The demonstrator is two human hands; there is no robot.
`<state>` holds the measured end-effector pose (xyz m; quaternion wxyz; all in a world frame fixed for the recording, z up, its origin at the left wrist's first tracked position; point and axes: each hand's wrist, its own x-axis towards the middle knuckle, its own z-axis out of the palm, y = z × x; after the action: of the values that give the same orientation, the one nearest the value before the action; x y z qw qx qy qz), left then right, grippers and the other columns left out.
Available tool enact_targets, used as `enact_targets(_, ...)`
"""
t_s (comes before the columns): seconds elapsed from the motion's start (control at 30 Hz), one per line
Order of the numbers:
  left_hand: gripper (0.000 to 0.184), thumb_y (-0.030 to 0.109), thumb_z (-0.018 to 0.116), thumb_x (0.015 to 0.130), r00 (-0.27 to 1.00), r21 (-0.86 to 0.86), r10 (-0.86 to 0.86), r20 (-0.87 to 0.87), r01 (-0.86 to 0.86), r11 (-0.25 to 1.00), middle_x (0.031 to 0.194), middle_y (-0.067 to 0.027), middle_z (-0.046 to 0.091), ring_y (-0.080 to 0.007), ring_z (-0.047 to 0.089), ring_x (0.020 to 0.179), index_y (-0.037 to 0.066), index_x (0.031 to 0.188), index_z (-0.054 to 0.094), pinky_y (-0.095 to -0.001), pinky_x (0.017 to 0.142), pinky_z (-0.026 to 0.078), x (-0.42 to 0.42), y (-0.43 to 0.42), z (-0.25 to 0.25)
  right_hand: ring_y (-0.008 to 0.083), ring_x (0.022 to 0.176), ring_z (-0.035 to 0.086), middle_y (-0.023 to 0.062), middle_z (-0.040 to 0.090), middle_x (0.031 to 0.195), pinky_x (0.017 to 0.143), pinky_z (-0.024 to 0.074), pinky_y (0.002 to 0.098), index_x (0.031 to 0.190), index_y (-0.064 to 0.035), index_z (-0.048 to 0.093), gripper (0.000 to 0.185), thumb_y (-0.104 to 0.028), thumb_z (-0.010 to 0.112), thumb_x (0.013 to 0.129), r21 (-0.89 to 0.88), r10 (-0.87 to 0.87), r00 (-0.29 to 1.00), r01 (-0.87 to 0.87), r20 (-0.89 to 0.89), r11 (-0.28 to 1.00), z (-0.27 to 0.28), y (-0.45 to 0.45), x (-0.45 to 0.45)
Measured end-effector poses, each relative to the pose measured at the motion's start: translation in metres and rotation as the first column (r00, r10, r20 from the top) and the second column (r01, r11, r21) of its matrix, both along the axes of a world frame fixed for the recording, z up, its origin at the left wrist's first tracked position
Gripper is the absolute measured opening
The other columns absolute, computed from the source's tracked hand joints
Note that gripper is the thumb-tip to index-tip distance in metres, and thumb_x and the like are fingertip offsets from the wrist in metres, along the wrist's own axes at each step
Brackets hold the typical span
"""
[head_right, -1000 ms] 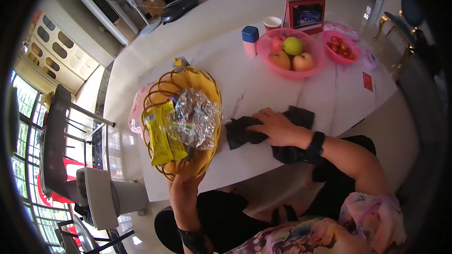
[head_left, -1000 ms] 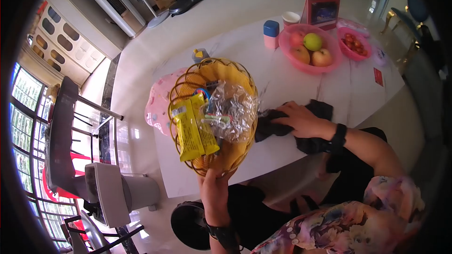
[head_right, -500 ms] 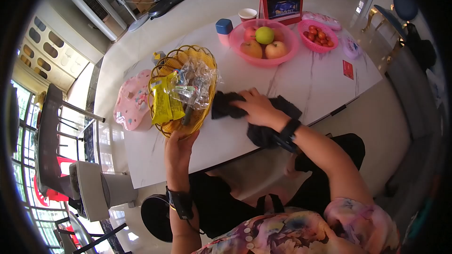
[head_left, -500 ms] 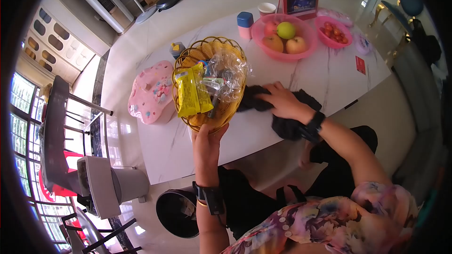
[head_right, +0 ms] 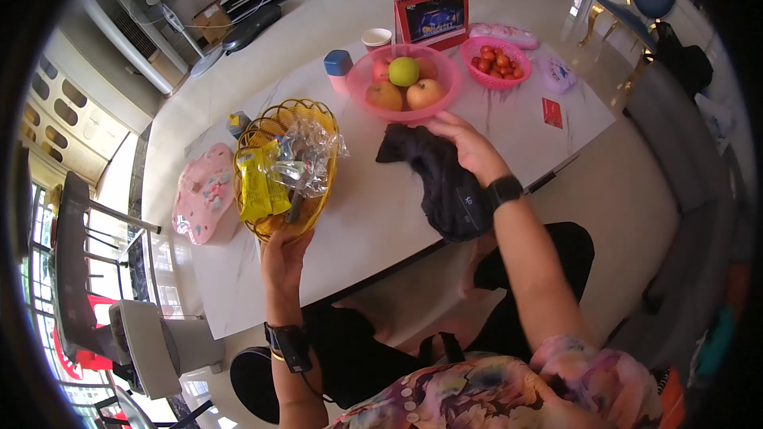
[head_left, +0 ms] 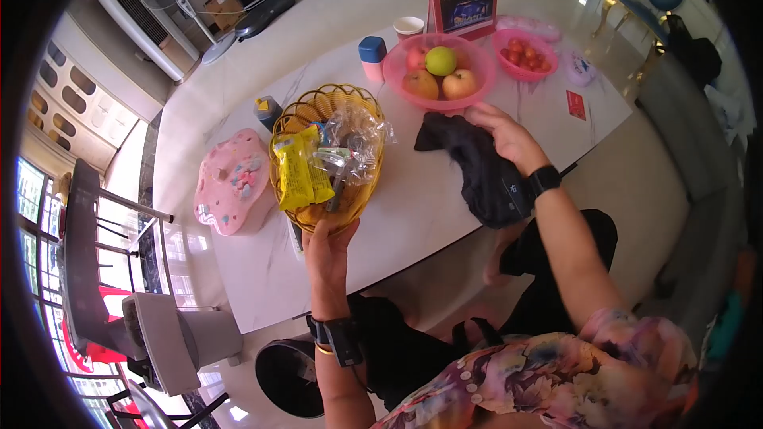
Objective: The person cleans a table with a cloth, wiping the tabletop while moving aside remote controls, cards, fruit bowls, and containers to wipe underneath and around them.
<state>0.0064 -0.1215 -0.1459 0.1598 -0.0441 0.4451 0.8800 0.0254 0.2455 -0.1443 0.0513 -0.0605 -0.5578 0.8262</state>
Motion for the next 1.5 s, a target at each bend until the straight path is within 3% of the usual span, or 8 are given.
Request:
enact_targets(0.03, 0.043, -0.001, 0.043, 0.084, 1.000, 0.000, -0.010, -0.005, 0.010, 1.000, 0.121, -0.0153, 0.051, -0.0308, 0.059, 0.101, 0.000, 0.126, 0.040, -0.0411, 0.082, 0.055, 0.002, 0.001, 0.000, 0.0196, 0.098, 0.050, 0.0052, 0.056, 0.108, 0.090, 0.0400, 0.0314, 0.118, -0.0062, 0.053, 0.042, -0.019, 0.067, 0.080, -0.269, -0.375, 0.897, 0.430, 0.234, 0.862, -0.012, -0.002, 0.008)
enact_targets(0.13, 0.043, -0.001, 0.044, 0.084, 1.000, 0.004, -0.015, 0.012, 0.014, 1.000, 0.121, -0.0147, 0.051, -0.0302, 0.059, 0.102, 0.000, 0.127, 0.040, -0.0406, 0.082, 0.055, 0.001, 0.004, 0.002, 0.0194, 0.096, 0.049, 0.0040, 0.055, 0.105, 0.087, 0.0403, 0.0311, 0.111, -0.0093, 0.055, 0.035, -0.019, 0.067, 0.080, -0.451, -0.491, 0.792, 0.610, 0.362, 0.651, -0.051, 0.016, 0.016)
enact_targets(0.77, 0.043, 0.027, 0.056, 0.089, 0.896, -0.091, 0.261, 0.358, -0.244, 0.965, 0.113, -0.0150, 0.051, -0.0287, 0.046, 0.114, 0.009, 0.125, 0.042, -0.0483, 0.099, 0.039, 0.026, 0.028, 0.012, 0.0073, 0.086, 0.048, -0.0054, 0.055, 0.094, 0.075, 0.0349, 0.0276, 0.102, -0.0152, 0.057, 0.024, -0.013, 0.060, 0.078, -0.062, -0.730, 0.672, 0.739, 0.120, 0.670, 0.007, -0.031, 0.026)
enact_targets(0.97, 0.069, 0.043, 0.056, 0.088, 0.822, -0.103, -0.535, 0.195, 0.559, 0.823, 0.117, -0.0148, 0.051, -0.0224, 0.054, 0.105, 0.008, 0.139, 0.025, -0.0413, 0.091, 0.044, 0.121, 0.088, 0.010, 0.0083, 0.088, 0.048, -0.0053, 0.055, 0.097, 0.077, 0.0356, 0.0277, 0.103, -0.0180, 0.058, 0.022, -0.014, 0.060, 0.081, -0.245, -0.646, 0.750, 0.659, 0.143, 0.711, 0.004, -0.055, 0.012)
enact_targets(1.23, 0.031, 0.025, 0.068, 0.081, 0.786, -0.205, -0.611, 0.099, 0.616, 0.760, 0.075, -0.0045, 0.058, -0.0113, 0.056, 0.055, 0.003, 0.095, 0.051, -0.0239, 0.047, 0.047, 0.141, 0.153, 0.025, 0.0090, 0.085, 0.050, -0.0043, 0.054, 0.091, 0.076, 0.0387, 0.0294, 0.102, -0.0150, 0.056, 0.021, -0.009, 0.058, 0.082, -0.226, -0.659, 0.718, 0.696, 0.224, 0.682, -0.011, -0.073, 0.022)
enact_targets(1.33, 0.033, 0.022, 0.068, 0.081, 0.795, -0.249, -0.590, 0.139, 0.605, 0.756, 0.072, -0.0052, 0.056, -0.0104, 0.052, 0.047, 0.002, 0.096, 0.047, -0.0240, 0.040, 0.044, 0.149, 0.155, 0.027, 0.0161, 0.088, 0.052, 0.0015, 0.055, 0.091, 0.078, 0.0416, 0.0347, 0.098, -0.0099, 0.056, 0.021, 0.001, 0.056, 0.080, 0.116, -0.742, 0.604, 0.792, -0.292, 0.599, -0.031, -0.069, 0.020)
enact_targets(1.4, 0.031, 0.020, 0.067, 0.081, 0.807, -0.247, -0.573, 0.146, 0.590, 0.769, 0.071, -0.0052, 0.055, -0.0106, 0.051, 0.043, 0.002, 0.095, 0.046, -0.0245, 0.037, 0.043, 0.153, 0.156, 0.029, 0.0260, 0.091, 0.052, 0.0088, 0.055, 0.092, 0.082, 0.0419, 0.0385, 0.095, -0.0065, 0.055, 0.024, 0.007, 0.054, 0.075, 0.564, -0.474, 0.541, 0.819, -0.695, 0.108, -0.008, -0.076, 0.031)
enact_targets(1.5, 0.025, 0.024, 0.066, 0.082, 0.820, -0.301, -0.549, 0.161, 0.571, 0.764, 0.069, -0.0027, 0.052, -0.0124, 0.050, 0.046, 0.004, 0.088, 0.053, -0.0253, 0.038, 0.043, 0.161, 0.158, 0.034, 0.0271, 0.090, 0.051, 0.0083, 0.054, 0.091, 0.076, 0.0416, 0.0381, 0.090, -0.0109, 0.057, 0.021, -0.002, 0.059, 0.071, 0.658, -0.208, 0.641, 0.753, -0.738, -0.014, -0.002, -0.085, 0.034)
